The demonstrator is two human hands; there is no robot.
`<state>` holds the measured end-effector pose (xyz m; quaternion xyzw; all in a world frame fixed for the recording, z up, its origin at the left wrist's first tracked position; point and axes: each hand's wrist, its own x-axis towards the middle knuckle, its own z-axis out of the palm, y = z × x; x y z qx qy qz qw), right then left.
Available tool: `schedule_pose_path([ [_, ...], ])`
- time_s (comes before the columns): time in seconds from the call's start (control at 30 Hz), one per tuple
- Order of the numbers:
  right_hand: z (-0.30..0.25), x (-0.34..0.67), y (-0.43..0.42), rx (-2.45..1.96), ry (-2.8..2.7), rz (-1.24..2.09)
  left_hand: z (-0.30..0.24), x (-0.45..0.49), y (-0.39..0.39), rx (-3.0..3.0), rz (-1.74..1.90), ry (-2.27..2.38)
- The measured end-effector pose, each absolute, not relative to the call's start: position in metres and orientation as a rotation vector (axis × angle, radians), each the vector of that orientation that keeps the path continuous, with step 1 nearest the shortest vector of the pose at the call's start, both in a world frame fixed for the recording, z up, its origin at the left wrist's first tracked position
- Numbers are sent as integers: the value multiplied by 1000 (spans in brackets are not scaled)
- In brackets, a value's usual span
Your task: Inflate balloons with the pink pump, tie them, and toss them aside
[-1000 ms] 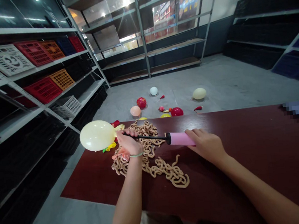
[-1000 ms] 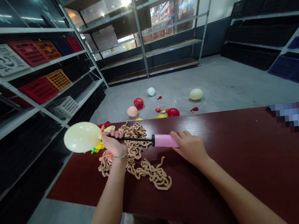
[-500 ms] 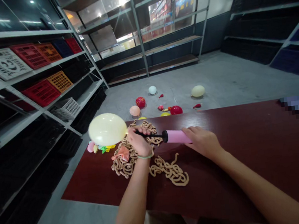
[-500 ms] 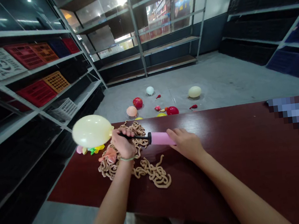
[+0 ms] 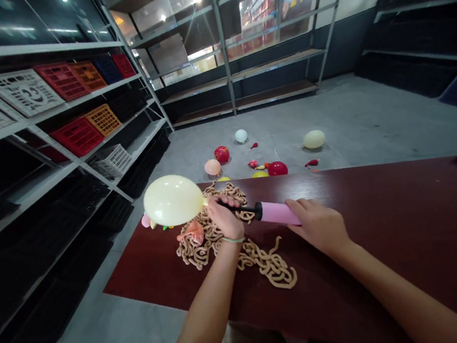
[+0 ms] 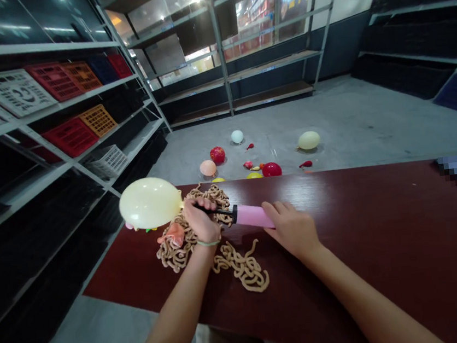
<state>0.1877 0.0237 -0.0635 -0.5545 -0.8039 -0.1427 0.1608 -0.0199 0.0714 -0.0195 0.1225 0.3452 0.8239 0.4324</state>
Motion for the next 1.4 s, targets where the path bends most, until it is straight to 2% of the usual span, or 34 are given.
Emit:
schedule_pose_path([
  [0.17, -68, 179, 21, -1552, -2326, -307, -25, 3, 68, 383, 1939, 838],
  [0.43, -66, 219, 41, -1465, -2351, -534, -5, -43, 75, 321, 2059, 814],
  [0.6, -63, 221, 38, -1481, -2336, -566, -1, -70, 79, 299, 2179, 828],
  [0.77, -59, 199, 25, -1537, -2330, -476, -2, -65, 79, 250, 2188, 823],
  [1.1, -69, 176, 20, -1609, -2289, -129, -25, 7, 69, 423, 1917, 812],
  [1.4, -64, 218, 40, -1462, -2348, -542, 0, -48, 73, 341, 2090, 804],
])
